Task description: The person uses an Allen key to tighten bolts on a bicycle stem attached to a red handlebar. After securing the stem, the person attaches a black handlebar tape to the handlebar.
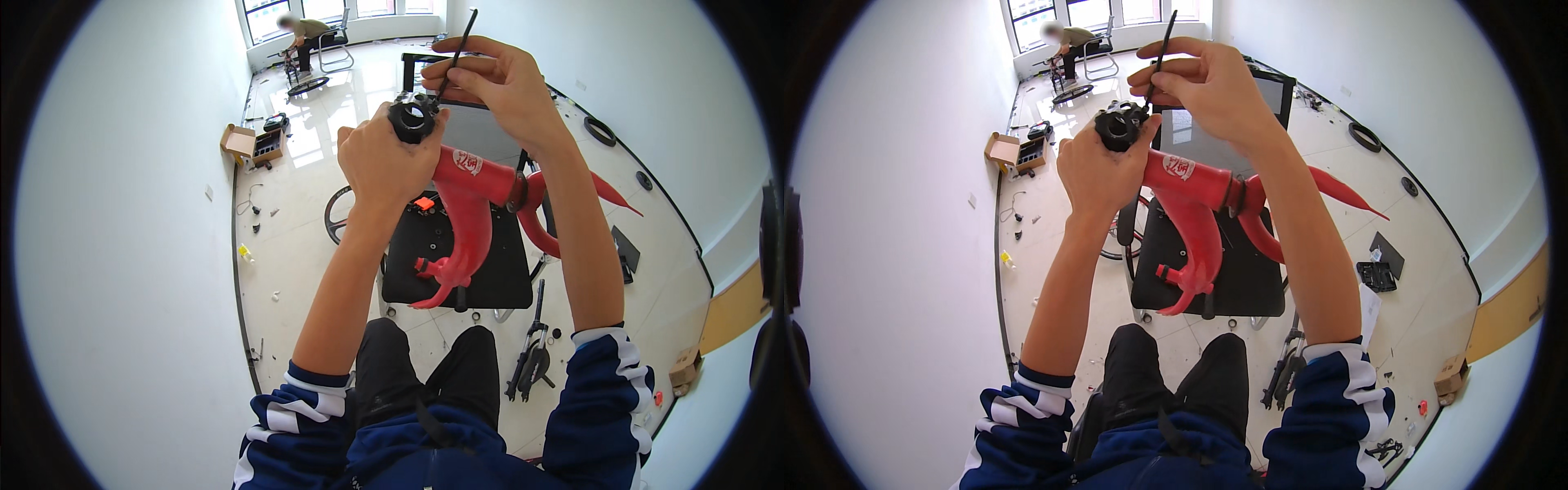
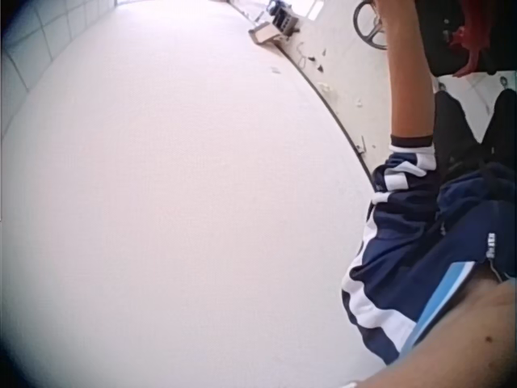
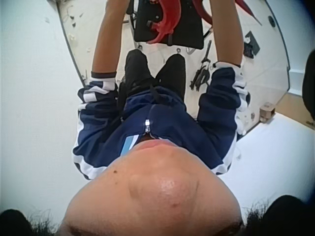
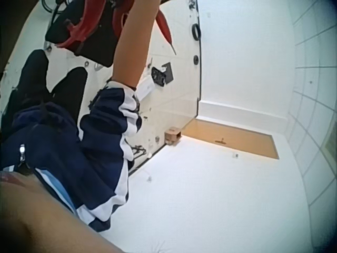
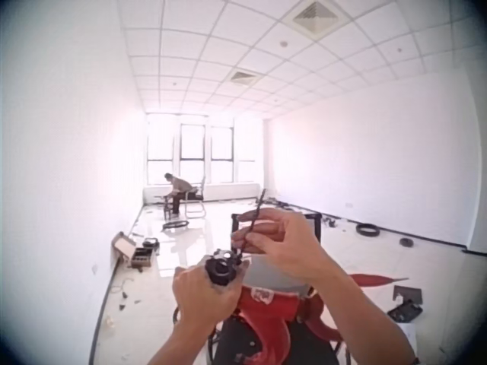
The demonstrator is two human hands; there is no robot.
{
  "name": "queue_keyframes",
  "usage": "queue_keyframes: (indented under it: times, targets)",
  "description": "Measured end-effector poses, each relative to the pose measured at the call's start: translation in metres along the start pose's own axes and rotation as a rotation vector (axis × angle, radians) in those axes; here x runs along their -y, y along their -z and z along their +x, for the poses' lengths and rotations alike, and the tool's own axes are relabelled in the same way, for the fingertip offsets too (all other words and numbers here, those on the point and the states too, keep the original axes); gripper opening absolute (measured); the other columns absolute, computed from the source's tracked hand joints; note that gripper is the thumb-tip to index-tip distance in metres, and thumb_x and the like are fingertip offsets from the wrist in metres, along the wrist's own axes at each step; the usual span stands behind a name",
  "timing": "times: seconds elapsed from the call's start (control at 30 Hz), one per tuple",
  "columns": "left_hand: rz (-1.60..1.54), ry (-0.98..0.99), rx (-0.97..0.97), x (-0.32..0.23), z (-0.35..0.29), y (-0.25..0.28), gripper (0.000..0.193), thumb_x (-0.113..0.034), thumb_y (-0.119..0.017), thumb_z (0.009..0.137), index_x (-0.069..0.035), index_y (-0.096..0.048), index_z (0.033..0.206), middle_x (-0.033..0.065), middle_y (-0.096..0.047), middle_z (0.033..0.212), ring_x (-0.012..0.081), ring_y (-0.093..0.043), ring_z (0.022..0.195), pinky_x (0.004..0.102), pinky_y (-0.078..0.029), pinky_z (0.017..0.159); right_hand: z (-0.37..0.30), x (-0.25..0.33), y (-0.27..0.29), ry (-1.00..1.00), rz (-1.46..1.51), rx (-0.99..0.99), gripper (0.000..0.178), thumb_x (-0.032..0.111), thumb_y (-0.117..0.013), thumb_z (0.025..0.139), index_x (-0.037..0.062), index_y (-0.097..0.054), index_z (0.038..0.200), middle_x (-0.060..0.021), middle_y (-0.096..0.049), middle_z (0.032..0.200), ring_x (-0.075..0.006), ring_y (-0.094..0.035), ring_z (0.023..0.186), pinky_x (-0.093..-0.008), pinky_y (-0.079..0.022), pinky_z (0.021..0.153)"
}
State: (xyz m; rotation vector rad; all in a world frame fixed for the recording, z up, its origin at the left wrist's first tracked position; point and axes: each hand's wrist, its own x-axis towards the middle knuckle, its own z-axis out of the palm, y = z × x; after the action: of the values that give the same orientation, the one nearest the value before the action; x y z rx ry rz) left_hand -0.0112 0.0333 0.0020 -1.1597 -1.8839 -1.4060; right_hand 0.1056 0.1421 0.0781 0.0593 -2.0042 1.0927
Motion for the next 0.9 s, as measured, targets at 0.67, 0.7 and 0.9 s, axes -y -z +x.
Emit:
queue_keyframes:
  times: [0.67, 0.7, 0.9]
  targets:
    - [-0.028, 0.001, 0.018, 0.003, -0.002, 0.003, 0.044, -0.048, -0.077, 0.081, -0.005, -0.073, 0.076, 0.0063, -0.068, 0.061, 0.0245, -0.067, 0.056, 0.0358, -0.051, 0.057, 0.007, 0.011, 0.008, -0.043, -0.22, 0.187, 0.028, 0.011, -0.07, 0.092, -0.0038, -0.066, 0.116, -0.0162, -0.075, 0.098, -0.0229, -0.075, 0.091, -0.0335, -0.061, 0.086]
    - [-0.028, 0.005, 0.017, 0.003, -0.002, 0.003, 0.044, -0.048, -0.077, 0.081, -0.005, -0.073, 0.076, 0.0062, -0.068, 0.061, 0.0246, -0.067, 0.056, 0.0358, -0.051, 0.057, 0.008, 0.011, 0.009, -0.047, -0.201, 0.195, 0.027, 0.011, -0.071, 0.092, -0.0039, -0.066, 0.114, -0.0164, -0.075, 0.098, -0.0229, -0.075, 0.092, -0.0335, -0.06, 0.087]
    - [-0.058, 0.012, 0.021, 0.003, -0.001, 0.001, 0.046, -0.051, -0.073, 0.081, -0.007, -0.065, 0.07, 0.0079, -0.066, 0.058, 0.0294, -0.064, 0.053, 0.0374, -0.047, 0.068, 0.012, 0.016, 0.013, -0.114, -0.372, 0.204, 0.023, 0.015, -0.072, 0.092, -0.0037, -0.066, 0.104, -0.0142, -0.074, 0.09, -0.0221, -0.075, 0.084, -0.0309, -0.061, 0.079]
